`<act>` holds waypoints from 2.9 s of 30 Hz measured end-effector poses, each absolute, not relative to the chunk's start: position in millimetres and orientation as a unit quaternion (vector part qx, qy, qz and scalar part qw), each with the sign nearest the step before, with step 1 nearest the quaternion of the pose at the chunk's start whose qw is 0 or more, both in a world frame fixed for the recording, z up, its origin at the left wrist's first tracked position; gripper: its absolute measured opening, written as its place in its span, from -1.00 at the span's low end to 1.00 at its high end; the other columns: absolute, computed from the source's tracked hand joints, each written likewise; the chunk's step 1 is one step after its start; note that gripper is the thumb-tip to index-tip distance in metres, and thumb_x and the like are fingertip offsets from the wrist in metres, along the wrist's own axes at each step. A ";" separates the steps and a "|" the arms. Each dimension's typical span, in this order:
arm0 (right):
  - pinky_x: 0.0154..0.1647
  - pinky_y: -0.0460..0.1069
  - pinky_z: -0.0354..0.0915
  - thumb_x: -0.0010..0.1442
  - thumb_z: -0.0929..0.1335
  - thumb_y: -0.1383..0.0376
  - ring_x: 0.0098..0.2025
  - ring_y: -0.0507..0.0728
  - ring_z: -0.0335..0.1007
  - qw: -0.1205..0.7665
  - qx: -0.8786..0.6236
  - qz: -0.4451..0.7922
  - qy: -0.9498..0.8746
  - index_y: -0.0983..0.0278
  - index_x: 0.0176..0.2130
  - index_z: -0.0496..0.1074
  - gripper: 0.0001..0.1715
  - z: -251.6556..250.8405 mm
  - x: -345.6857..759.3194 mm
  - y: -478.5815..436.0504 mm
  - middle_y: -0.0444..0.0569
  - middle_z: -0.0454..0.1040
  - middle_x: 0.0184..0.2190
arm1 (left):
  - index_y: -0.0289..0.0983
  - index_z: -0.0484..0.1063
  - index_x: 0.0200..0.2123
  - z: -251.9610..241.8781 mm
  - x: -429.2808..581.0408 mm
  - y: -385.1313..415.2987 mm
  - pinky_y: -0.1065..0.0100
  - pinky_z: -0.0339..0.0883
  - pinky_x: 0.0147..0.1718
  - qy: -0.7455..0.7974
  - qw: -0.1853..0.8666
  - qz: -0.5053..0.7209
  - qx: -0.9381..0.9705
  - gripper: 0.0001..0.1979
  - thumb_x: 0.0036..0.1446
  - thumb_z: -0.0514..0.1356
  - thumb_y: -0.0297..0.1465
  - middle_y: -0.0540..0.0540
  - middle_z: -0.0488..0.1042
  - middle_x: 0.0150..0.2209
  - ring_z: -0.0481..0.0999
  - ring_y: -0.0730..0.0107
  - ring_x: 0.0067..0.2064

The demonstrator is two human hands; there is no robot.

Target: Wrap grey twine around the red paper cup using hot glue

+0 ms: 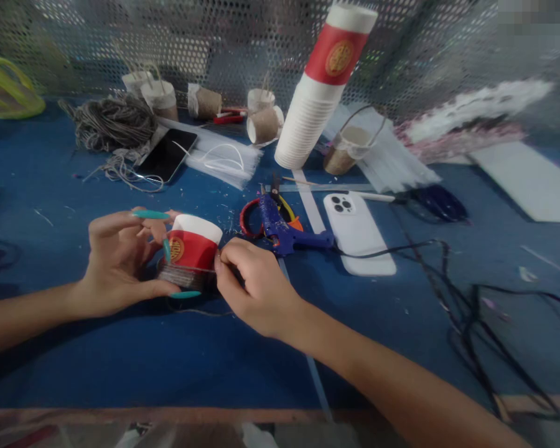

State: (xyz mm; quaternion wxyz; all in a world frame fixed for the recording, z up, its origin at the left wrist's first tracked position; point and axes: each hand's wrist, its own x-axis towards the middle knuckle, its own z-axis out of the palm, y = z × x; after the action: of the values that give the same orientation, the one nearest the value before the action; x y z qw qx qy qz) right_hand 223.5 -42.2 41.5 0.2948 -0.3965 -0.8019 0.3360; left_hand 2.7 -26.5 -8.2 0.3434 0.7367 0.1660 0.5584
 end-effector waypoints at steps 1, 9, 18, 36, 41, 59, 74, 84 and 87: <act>-0.48 -0.08 0.17 0.25 0.20 0.41 -0.50 -0.02 0.20 0.296 -0.397 0.334 -0.802 0.24 -0.50 0.17 -0.72 41.3 223.3 -42.2 -0.12 0.29 -0.50 | -0.03 0.14 0.22 -7.6 2.4 -26.3 0.41 0.48 -0.11 0.164 0.337 0.554 0.743 -0.07 -0.18 0.48 -0.52 0.01 0.26 -0.20 0.37 0.45 -0.14; -0.49 -0.08 0.16 0.25 0.21 0.40 -0.51 -0.02 0.19 0.295 -0.401 0.342 -0.797 0.24 -0.50 0.18 -0.72 41.1 223.2 -43.1 -0.13 0.29 -0.51 | -0.05 0.13 0.22 -6.1 0.1 -27.4 0.44 0.46 -0.23 0.182 0.338 0.539 0.750 -0.11 -0.13 0.46 -0.52 0.01 0.26 -0.22 0.35 0.48 -0.21; -0.50 -0.08 0.16 0.25 0.22 0.41 -0.51 -0.02 0.18 0.294 -0.403 0.347 -0.794 0.24 -0.51 0.18 -0.72 40.6 222.3 -42.5 -0.13 0.29 -0.51 | -0.03 0.11 0.22 -7.0 0.3 -28.0 0.30 0.49 -0.05 0.174 0.356 0.540 0.742 -0.08 -0.16 0.46 -0.55 -0.04 0.23 -0.13 0.36 0.37 -0.06; -0.43 -0.05 0.18 0.32 0.20 0.36 -0.48 -0.01 0.18 0.315 -0.400 0.362 -0.781 0.25 -0.48 0.21 -0.68 36.9 222.2 -43.9 -0.14 0.26 -0.50 | -0.15 0.13 0.27 14.8 -9.1 -23.6 -0.11 0.34 0.15 0.279 0.208 0.383 0.856 -0.24 0.06 0.33 -0.16 -0.27 0.25 0.12 0.30 -0.04 0.20; -0.41 -0.05 0.19 0.34 0.20 0.34 -0.47 -0.01 0.19 0.332 -0.389 0.361 -0.780 0.26 -0.46 0.24 -0.69 37.7 221.4 -44.1 -0.14 0.27 -0.49 | -0.22 0.16 0.25 14.6 -8.7 -27.8 0.02 0.40 0.10 0.268 0.150 0.407 0.860 -0.32 0.11 0.30 -0.22 -0.26 0.31 0.09 0.37 0.07 0.16; -0.40 -0.06 0.22 0.32 0.21 0.39 -0.45 -0.01 0.23 0.324 -0.380 0.365 -0.786 0.24 -0.50 0.21 -0.66 36.9 220.4 -46.5 -0.13 0.30 -0.47 | -0.03 0.19 0.18 -4.9 -5.4 -26.7 -0.16 0.32 0.16 0.208 0.284 0.512 0.783 -0.29 -0.02 0.40 -0.38 -0.09 0.44 -0.16 0.35 0.05 0.19; -0.39 -0.06 0.24 0.28 0.22 0.42 -0.42 0.01 0.29 0.313 -0.383 0.337 -0.801 0.25 -0.46 0.23 -0.74 35.4 220.8 -44.2 -0.07 0.35 -0.42 | -0.01 0.21 0.17 -5.1 -1.1 -23.5 -0.19 0.28 0.21 0.185 0.272 0.548 0.769 -0.27 -0.06 0.43 -0.32 -0.10 0.38 -0.17 0.42 0.15 -0.04; -0.37 -0.04 0.25 0.25 0.23 0.43 -0.38 0.03 0.30 0.300 -0.378 0.309 -0.820 0.25 -0.43 0.23 -0.79 31.3 221.3 -44.3 -0.06 0.36 -0.39 | -0.03 0.22 0.15 -3.9 -0.9 -22.8 -0.23 0.27 0.19 0.184 0.278 0.537 0.775 -0.31 -0.04 0.42 -0.33 -0.04 0.35 -0.30 0.43 0.18 -0.12; -0.37 -0.04 0.25 0.25 0.24 0.43 -0.37 0.03 0.29 0.304 -0.370 0.297 -0.826 0.25 -0.41 0.24 -0.81 29.9 220.5 -45.2 -0.05 0.37 -0.39 | -0.03 0.23 0.14 -3.5 0.3 -23.1 -0.25 0.24 0.21 0.183 0.282 0.544 0.769 -0.30 -0.05 0.42 -0.33 -0.05 0.35 -0.27 0.40 0.20 -0.13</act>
State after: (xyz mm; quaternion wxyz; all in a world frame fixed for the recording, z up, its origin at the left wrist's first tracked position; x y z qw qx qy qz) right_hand 220.5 -45.2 29.9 0.3040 -0.3696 -0.8264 0.2965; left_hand 0.3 -23.1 -3.5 0.2817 0.7686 0.1835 0.5443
